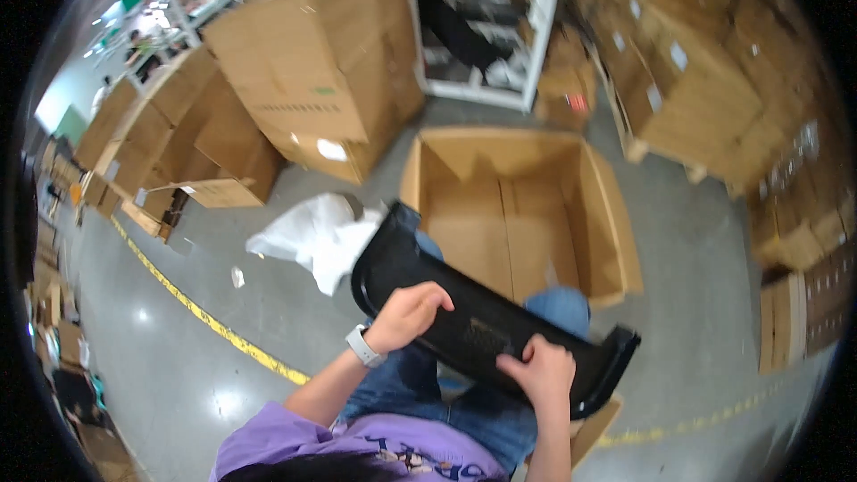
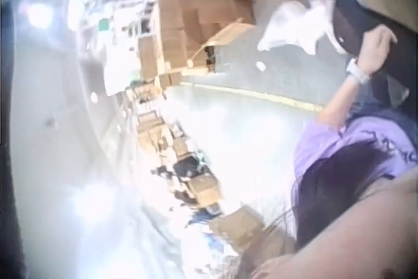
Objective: Unpack components from cardboard boxes and attach small adhesive pads to them.
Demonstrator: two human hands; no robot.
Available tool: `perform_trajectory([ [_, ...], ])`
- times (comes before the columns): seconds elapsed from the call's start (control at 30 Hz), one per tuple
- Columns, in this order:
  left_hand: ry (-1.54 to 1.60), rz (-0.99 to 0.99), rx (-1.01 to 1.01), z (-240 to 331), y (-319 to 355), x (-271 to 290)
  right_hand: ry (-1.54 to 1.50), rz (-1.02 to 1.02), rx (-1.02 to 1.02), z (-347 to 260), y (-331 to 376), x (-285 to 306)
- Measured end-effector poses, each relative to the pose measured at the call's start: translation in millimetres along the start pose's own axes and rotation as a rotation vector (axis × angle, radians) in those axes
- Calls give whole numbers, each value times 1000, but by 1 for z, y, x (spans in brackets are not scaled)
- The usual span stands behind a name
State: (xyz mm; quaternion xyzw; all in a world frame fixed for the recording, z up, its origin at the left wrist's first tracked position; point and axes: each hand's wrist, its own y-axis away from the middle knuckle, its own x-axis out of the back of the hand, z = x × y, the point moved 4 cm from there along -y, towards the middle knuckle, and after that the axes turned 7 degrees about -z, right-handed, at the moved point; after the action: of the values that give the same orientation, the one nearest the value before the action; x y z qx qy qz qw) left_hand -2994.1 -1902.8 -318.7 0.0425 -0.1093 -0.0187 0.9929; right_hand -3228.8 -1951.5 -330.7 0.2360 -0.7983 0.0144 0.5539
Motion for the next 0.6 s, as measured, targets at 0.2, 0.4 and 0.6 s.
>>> perform_trajectory([
  [0.2,-718,-343,-326,13,24,-6,-271,-270,276,2,44,-4],
  [0.4,-1217,-714,-624,6,21,-29,0,96,634,-14,59,10],
  [0.6,-876,-384,-644,93,1,34,193,764,518,-43,50,99],
])
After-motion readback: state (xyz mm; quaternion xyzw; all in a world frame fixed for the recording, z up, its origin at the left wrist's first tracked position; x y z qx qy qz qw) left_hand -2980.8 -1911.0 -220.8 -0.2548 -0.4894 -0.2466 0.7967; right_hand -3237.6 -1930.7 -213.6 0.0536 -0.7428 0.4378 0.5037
